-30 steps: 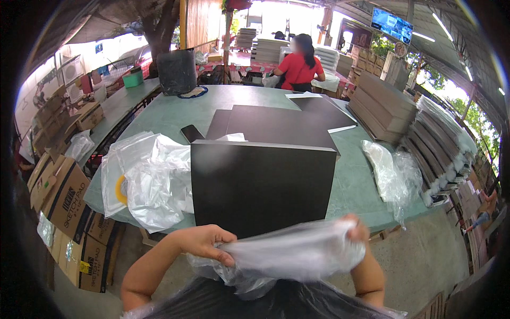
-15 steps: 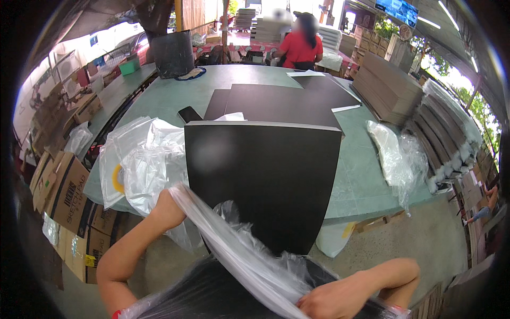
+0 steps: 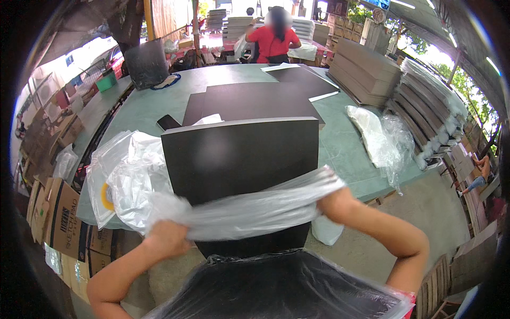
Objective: The person repeatedly wraps rectangular panels with clear plastic bags on a workbench. They pull the bag over each panel, smooth it, and place the wrapped panel on a growing stack. The process is repeated for multiple panels throughout the clip.
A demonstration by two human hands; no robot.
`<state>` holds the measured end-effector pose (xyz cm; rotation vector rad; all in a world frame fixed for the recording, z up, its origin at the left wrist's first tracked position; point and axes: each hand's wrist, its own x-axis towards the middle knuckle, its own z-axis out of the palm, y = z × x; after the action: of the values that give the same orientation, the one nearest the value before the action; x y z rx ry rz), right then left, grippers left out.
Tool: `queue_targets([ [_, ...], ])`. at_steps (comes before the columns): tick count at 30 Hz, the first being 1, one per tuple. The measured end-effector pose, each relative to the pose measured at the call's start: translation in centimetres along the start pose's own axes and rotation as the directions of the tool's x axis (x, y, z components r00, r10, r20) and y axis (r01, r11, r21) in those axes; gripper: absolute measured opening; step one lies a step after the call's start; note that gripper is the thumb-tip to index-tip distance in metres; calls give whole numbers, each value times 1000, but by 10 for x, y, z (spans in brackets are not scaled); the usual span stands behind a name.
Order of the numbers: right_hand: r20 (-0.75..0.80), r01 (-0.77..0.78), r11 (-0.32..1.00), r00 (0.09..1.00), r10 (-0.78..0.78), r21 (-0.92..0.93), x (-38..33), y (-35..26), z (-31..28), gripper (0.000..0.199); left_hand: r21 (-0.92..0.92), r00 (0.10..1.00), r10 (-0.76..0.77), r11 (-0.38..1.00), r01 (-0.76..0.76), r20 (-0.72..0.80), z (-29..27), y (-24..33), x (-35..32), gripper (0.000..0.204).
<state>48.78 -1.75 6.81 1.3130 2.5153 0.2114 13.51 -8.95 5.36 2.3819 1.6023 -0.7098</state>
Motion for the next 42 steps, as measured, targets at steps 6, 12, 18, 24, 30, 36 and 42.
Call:
queue_targets([
  [6, 90, 301, 919, 939, -333, 256, -30, -34, -32, 26, 232, 953, -161, 947, 223, -258, 92, -45, 36, 13],
  [12, -481, 63, 638, 715, 508, 768, -17, 40, -51, 27, -460, 887, 450, 813, -357, 107, 53, 27, -6, 33],
  [18, -321, 69, 779, 931, 175, 623, 20, 0, -9, 40, -794, 367, -753, 605, 60, -546, 1, -120, 30, 21],
  [24, -702, -11, 895, 616, 358, 447, 66, 50, -29, 57, -535, 261, -522, 844, 25, -812, -27, -108, 63, 58],
  [30, -703, 104, 833, 599, 384, 544, 58, 75, 7, 64, -468, 361, -363, 843, -267, -859, -37, -83, 65, 74],
  [36, -871, -38, 952, 394, 294, 305, -22, 46, -10, 41, -392, 97, -388, 920, -26, -917, -20, -43, 1, 58],
  [42, -331, 326, 92, 825, 458, 941, -55, 70, -33, 47, -723, 659, -310, 396, -566, -685, -41, -102, -24, 30],
])
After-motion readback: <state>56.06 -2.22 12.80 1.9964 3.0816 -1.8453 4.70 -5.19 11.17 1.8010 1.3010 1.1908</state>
